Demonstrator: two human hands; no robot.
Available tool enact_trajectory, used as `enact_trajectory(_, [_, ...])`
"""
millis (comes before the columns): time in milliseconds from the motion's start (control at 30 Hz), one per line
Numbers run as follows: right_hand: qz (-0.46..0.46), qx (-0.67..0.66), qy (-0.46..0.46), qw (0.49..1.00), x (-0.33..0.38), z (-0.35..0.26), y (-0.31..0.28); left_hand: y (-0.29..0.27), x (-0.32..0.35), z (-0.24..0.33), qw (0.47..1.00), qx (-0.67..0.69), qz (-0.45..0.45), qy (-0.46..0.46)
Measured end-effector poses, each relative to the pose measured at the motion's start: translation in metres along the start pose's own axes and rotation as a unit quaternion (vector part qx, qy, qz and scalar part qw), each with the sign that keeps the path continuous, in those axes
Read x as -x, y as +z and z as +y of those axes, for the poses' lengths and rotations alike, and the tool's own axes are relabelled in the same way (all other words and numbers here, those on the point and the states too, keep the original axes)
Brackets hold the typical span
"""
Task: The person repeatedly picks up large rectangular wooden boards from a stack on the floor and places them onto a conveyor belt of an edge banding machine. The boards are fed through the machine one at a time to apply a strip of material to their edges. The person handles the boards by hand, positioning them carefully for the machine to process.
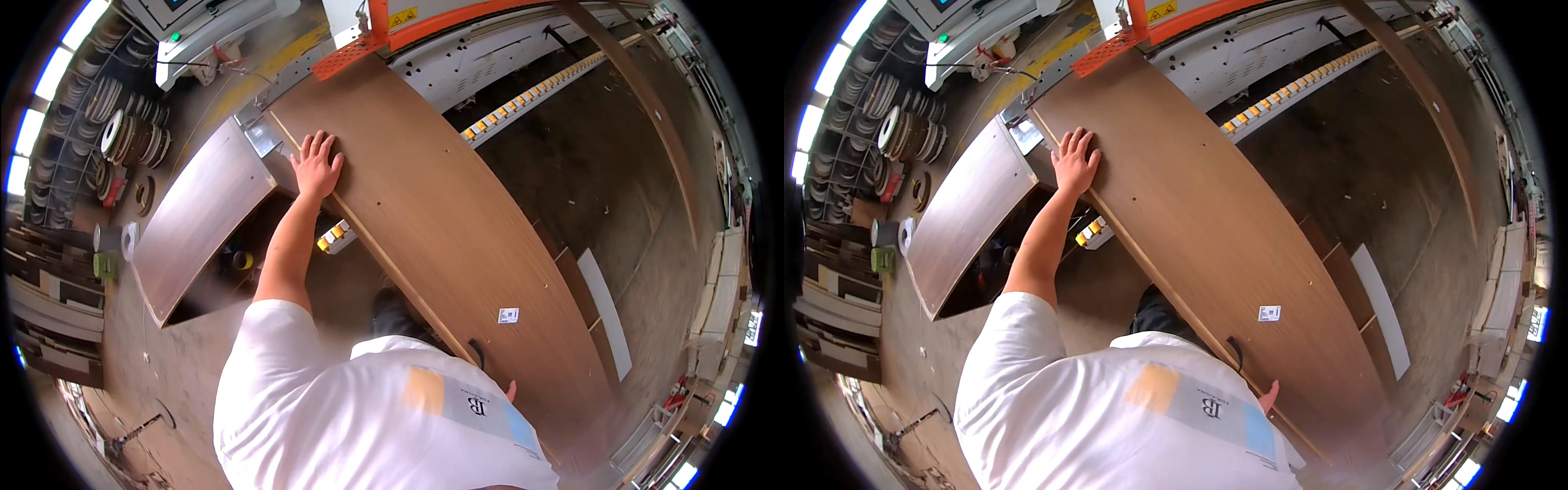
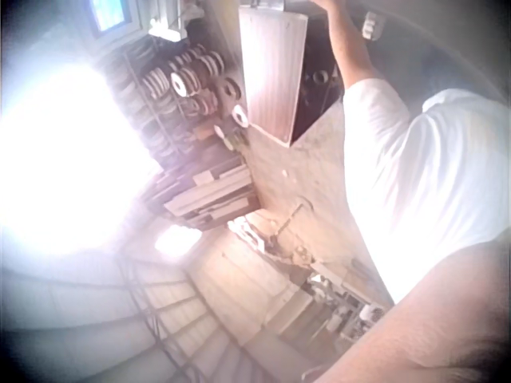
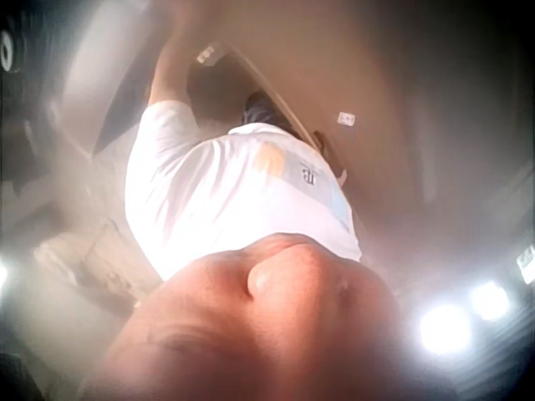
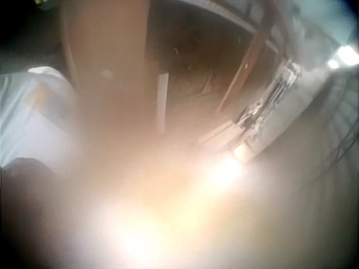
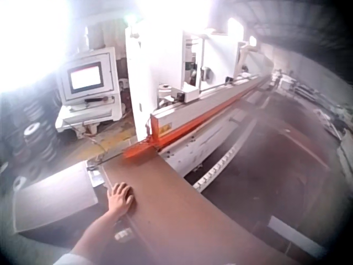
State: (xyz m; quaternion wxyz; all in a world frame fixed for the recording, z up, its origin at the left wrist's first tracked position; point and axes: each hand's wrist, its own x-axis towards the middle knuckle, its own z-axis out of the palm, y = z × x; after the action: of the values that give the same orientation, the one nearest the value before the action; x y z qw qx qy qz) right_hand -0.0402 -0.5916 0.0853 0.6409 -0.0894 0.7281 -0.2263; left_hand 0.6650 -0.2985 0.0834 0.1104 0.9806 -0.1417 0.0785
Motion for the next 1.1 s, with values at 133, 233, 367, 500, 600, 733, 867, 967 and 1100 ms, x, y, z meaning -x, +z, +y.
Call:
enact_trajectory(133, [-0.007,0.015,0.01,1.0,-0.001,0.0,0.017,0.0,-0.003,-0.001,1.0,0.007,0.001,0.005])
enact_trajectory(233, [-0.015,0.026,0.015,0.999,-0.003,-0.002,0.027,0.001,-0.006,0.001,1.0,0.009,0.003,0.007])
enact_trajectory(367, [-0.028,0.049,0.019,0.998,-0.008,-0.007,0.034,0.006,-0.014,0.01,1.0,0.024,0.013,0.008])
enact_trajectory(500, [-0.068,0.092,0.021,0.993,-0.011,-0.012,0.034,0.015,-0.031,0.027,1.0,0.021,0.013,0.01])
enact_trajectory(600, [-0.149,0.18,-0.038,0.972,-0.016,-0.02,0.039,0.024,-0.045,0.044,0.999,0.044,0.023,0.01])
enact_trajectory(733, [0.002,-0.007,0.0,1.0,-0.032,-0.05,0.074,0.034,-0.067,0.072,0.998,0.047,0.039,0.017])
enact_trajectory(867, [0.002,-0.048,-0.033,0.998,-0.047,-0.066,0.103,0.044,-0.087,0.1,0.998,0.047,0.04,0.014])
enact_trajectory(967, [0.016,-0.08,-0.046,0.996,-0.057,-0.077,0.122,0.053,-0.102,0.116,0.997,0.066,0.023,0.024])
enact_trajectory(1100, [-0.02,-0.018,-0.116,0.993,-0.054,-0.081,0.132,0.066,-0.099,0.115,0.976,0.177,0.033,0.122])
